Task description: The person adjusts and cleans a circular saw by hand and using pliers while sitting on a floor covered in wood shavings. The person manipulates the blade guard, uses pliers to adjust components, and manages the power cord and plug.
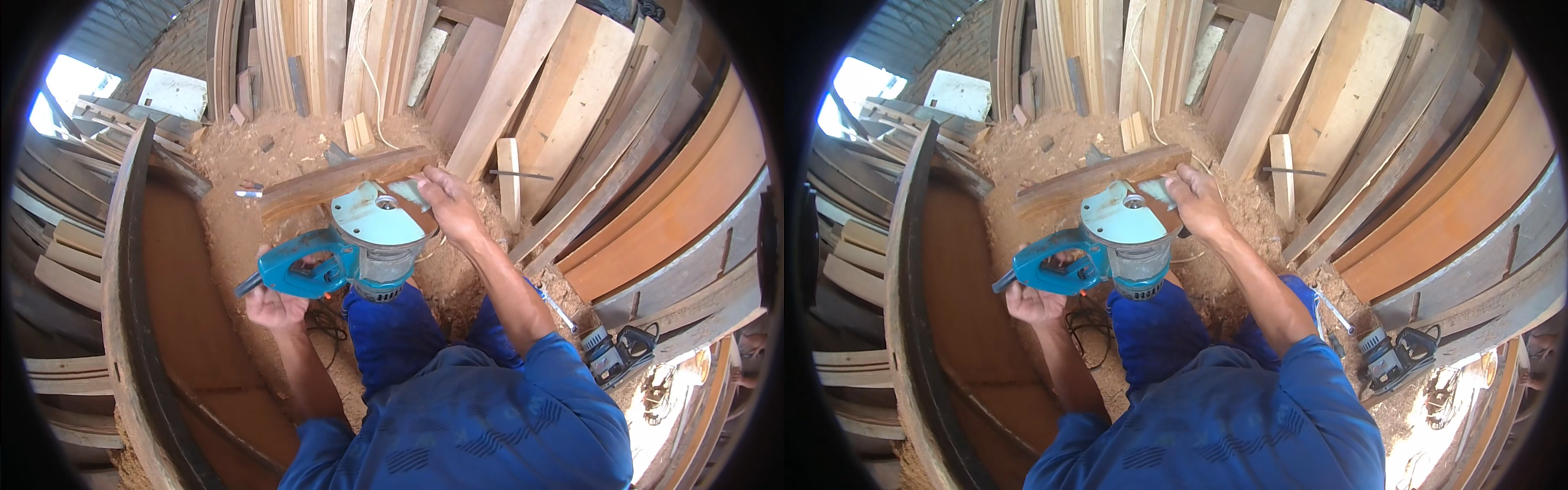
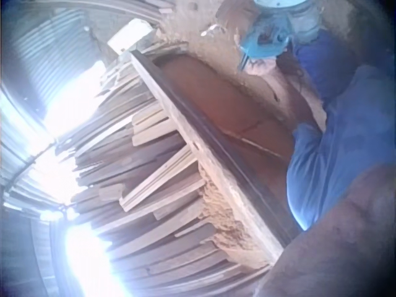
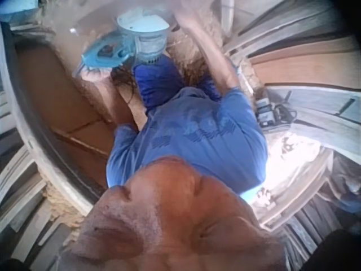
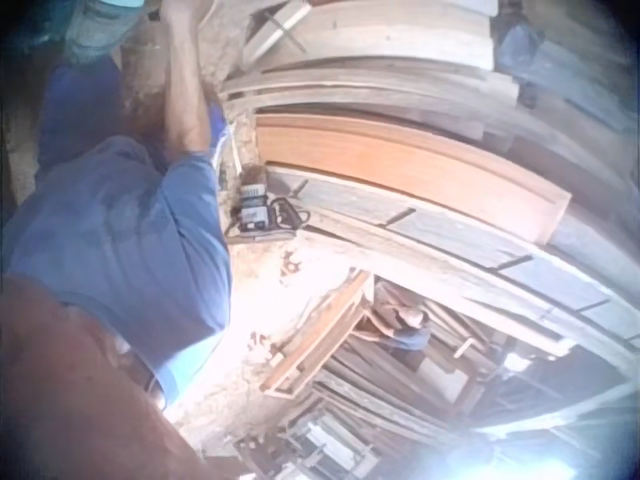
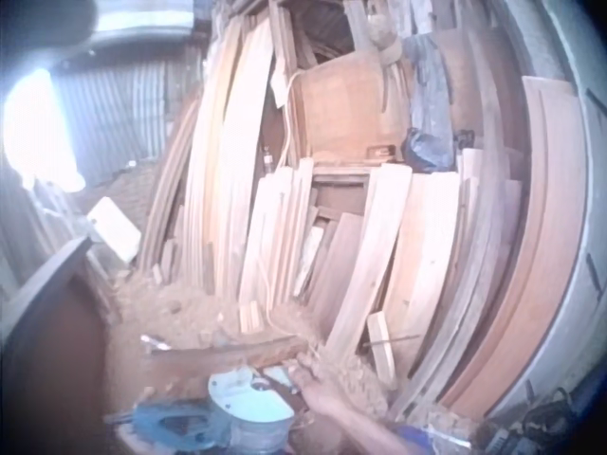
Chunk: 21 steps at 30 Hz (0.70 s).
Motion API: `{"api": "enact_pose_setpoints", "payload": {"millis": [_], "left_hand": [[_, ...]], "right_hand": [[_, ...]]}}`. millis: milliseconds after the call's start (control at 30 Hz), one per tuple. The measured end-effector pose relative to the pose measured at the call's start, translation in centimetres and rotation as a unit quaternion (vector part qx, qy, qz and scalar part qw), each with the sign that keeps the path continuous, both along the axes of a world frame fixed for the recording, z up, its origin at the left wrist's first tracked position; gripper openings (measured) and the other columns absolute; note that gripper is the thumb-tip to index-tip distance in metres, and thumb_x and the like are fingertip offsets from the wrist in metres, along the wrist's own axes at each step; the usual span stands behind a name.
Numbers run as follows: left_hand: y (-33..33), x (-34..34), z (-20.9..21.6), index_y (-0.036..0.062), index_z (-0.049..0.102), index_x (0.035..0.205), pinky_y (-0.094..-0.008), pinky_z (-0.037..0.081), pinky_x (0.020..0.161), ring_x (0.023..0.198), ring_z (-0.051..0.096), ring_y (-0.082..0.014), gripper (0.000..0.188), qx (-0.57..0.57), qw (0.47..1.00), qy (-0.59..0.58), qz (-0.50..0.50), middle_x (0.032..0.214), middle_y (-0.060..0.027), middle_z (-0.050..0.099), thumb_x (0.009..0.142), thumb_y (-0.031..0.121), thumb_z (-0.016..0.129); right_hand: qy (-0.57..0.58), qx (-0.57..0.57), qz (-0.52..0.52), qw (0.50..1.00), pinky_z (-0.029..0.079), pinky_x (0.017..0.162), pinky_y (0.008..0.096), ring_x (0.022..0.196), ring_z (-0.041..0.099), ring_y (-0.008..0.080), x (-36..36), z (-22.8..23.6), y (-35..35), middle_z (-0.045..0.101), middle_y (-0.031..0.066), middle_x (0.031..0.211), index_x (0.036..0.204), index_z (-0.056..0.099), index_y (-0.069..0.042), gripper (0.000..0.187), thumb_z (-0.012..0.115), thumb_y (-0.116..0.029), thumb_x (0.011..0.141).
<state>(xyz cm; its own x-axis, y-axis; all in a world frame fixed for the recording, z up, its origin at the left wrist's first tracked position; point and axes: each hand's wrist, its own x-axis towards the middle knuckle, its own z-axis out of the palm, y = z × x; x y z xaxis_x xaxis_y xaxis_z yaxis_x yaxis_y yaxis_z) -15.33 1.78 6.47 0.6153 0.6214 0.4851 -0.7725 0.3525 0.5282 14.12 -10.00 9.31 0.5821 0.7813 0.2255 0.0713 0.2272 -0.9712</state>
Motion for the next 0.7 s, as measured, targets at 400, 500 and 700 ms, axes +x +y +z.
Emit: {"api": "enact_pose_setpoints", "payload": {"millis": [400, 500, 700], "left_hand": [[4.2, 4.0, 3.1, -0.0046, 0.026, 0.155, -0.0444, 0.03, 0.118, 0.14, 0.04, -0.0327, 0.108, 0.474, 0.818, 0.325, 0.03, 0.152, -0.0209, 0.043, 0.08, 0.047, 0.083], [3.8, 4.1, 2.8, -0.0054, 0.024, 0.155, -0.0447, 0.027, 0.119, 0.143, 0.037, -0.033, 0.106, 0.367, 0.855, 0.366, -0.013, 0.153, -0.0206, 0.041, 0.079, 0.039, 0.084], [4.6, 3.0, 2.5, -0.0053, 0.024, 0.155, -0.0466, 0.025, 0.119, 0.143, 0.036, -0.0331, 0.104, 0.323, 0.885, 0.334, -0.013, 0.153, -0.0211, 0.041, 0.078, 0.036, 0.081]], "right_hand": [[0.139, 0.0, -0.005, 0.99, 0.05, 0.079, 0.0281, 0.092, 0.06, 0.0122, -2.2, 2.2, 2.4, 0.067, 0.008, 0.105, 0.119, 0.062, 0.003, 0.032, 0.052, -0.024, 0.105], [0.094, -0.038, 0.02, 0.995, 0.05, 0.078, 0.0297, 0.089, 0.059, 0.0126, -1.4, 1.4, 2.7, 0.066, 0.0057, 0.103, 0.121, 0.061, 0.001, 0.033, 0.05, -0.027, 0.106], [-0.16, -0.076, 0.312, 0.934, 0.055, 0.093, 0.0363, 0.108, 0.066, 0.0257, 5.6, 2.3, 0.5, 0.068, 0.0161, 0.121, 0.131, 0.054, 0.001, 0.049, 0.066, -0.03, 0.096]]}}
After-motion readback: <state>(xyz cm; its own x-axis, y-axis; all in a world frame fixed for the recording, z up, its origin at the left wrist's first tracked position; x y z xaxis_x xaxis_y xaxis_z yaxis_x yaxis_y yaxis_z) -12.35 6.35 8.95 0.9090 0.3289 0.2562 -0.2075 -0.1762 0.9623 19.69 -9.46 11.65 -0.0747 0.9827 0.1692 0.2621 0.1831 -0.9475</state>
